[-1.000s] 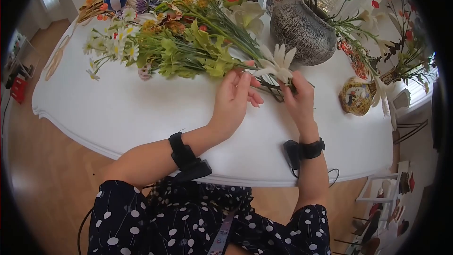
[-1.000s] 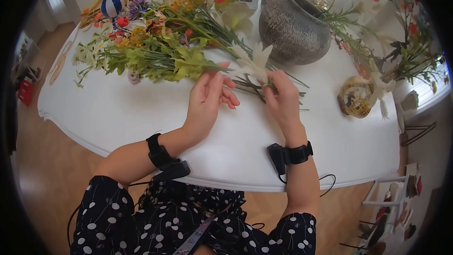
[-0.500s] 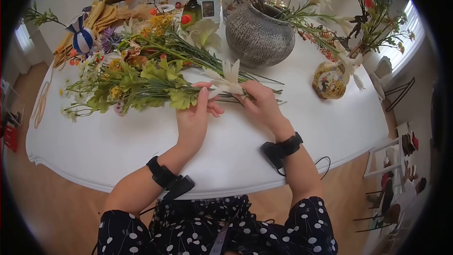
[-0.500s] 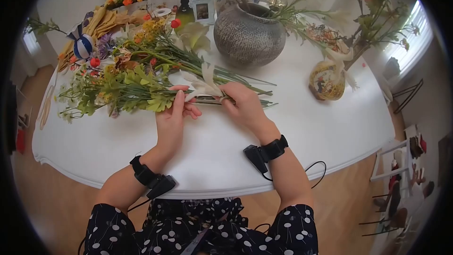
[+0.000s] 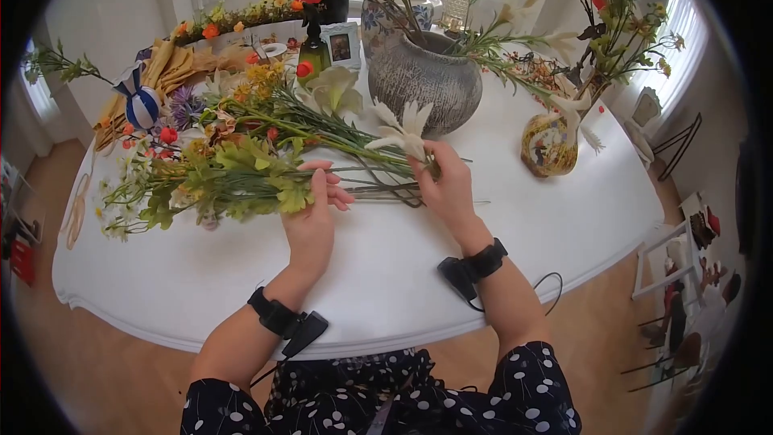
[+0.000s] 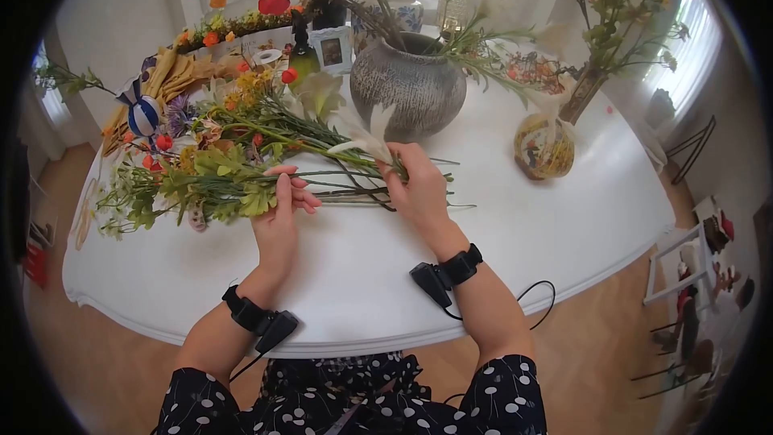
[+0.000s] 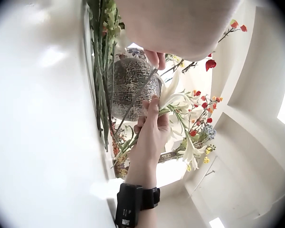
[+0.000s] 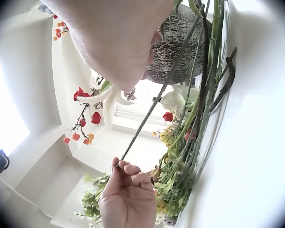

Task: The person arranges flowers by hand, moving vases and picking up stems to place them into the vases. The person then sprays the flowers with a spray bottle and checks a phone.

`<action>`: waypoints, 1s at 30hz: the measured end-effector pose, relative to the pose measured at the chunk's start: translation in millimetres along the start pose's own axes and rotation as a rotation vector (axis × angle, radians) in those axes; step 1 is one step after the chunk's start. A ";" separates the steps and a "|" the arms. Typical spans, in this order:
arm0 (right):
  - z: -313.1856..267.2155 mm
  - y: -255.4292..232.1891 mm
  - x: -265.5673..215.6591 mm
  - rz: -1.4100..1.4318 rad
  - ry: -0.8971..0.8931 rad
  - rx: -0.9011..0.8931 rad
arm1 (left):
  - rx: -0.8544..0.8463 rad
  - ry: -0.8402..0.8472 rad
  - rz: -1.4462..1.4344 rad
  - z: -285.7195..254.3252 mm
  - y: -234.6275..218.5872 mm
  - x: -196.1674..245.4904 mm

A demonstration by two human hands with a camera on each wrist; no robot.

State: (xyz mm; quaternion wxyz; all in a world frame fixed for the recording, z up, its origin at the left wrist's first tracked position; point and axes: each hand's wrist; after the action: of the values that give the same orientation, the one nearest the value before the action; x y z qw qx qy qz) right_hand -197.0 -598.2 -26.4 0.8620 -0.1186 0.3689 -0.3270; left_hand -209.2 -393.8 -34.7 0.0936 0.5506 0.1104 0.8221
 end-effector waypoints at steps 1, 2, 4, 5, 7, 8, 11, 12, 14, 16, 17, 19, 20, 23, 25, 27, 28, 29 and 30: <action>0.8 -0.6 -0.2 -0.017 0.003 0.027 | 0.020 0.032 0.012 3.2 -1.2 3.3; 1.7 -1.1 -0.8 -0.013 -0.008 0.042 | 0.013 0.049 0.015 7.3 -3.2 6.9; 2.0 -2.1 -2.6 0.000 0.044 0.108 | 0.094 0.126 0.045 16.3 -9.3 15.0; 2.4 -2.9 -4.1 0.006 0.039 0.128 | 0.120 0.169 0.045 21.1 -12.6 19.6; 3.6 -5.2 -6.8 -0.016 0.026 0.187 | 0.151 0.248 0.053 31.9 -19.5 31.8; 3.2 -6.1 -6.5 -0.009 0.023 0.205 | 0.195 0.311 0.055 37.0 -23.0 39.0; 2.5 -7.0 -4.1 -0.043 0.050 0.190 | 0.212 0.443 0.115 52.5 -28.7 73.4; 2.1 -6.6 -4.2 -0.041 0.043 0.190 | 0.233 0.503 0.139 57.2 -28.3 87.7; 0.5 -5.3 -4.4 -0.026 0.042 0.201 | 0.197 0.581 0.111 67.2 -23.7 117.8; 0.0 -5.9 -4.3 -0.023 0.065 0.153 | 0.168 0.657 0.080 77.3 -11.4 143.5; -0.9 -7.0 -4.0 -0.011 0.062 0.159 | 0.135 0.679 0.097 82.4 -2.9 155.3; -0.8 -6.7 -4.5 -0.040 0.028 0.126 | 0.087 0.701 0.129 97.9 14.5 168.9; 0.2 -6.6 -6.2 -0.010 -0.009 0.117 | 0.071 0.709 0.147 107.6 26.3 173.7; -1.7 -4.3 -10.5 0.028 -0.003 0.080 | -0.010 0.689 0.158 138.0 60.6 170.9; -2.9 -6.4 -9.8 0.004 0.036 0.063 | -0.038 0.669 0.215 151.7 78.6 163.5; -3.2 -5.6 -6.7 0.004 -0.008 0.076 | -0.058 0.677 0.250 162.1 92.8 155.6; -3.6 -6.5 -5.0 -0.004 -0.033 0.074 | -0.082 0.638 0.249 165.2 99.0 151.8; -4.2 -6.8 -5.5 0.004 -0.035 0.076 | -0.107 0.595 0.250 168.6 104.0 147.2; -4.3 -7.3 -5.7 0.003 -0.033 0.086 | -0.116 0.598 0.249 170.3 108.8 143.7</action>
State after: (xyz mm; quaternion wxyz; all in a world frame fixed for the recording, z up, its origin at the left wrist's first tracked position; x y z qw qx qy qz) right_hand -206.6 -599.9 -23.0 0.8726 -0.0864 0.3406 -0.3392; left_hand -109.0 -445.1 186.3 -0.0130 0.2879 0.0176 0.9574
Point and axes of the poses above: each hand's wrist, its own z-axis towards the middle knuckle, its own y-axis out of the palm, x = y × z, and after that the axes turned 1 degree about z, right-handed
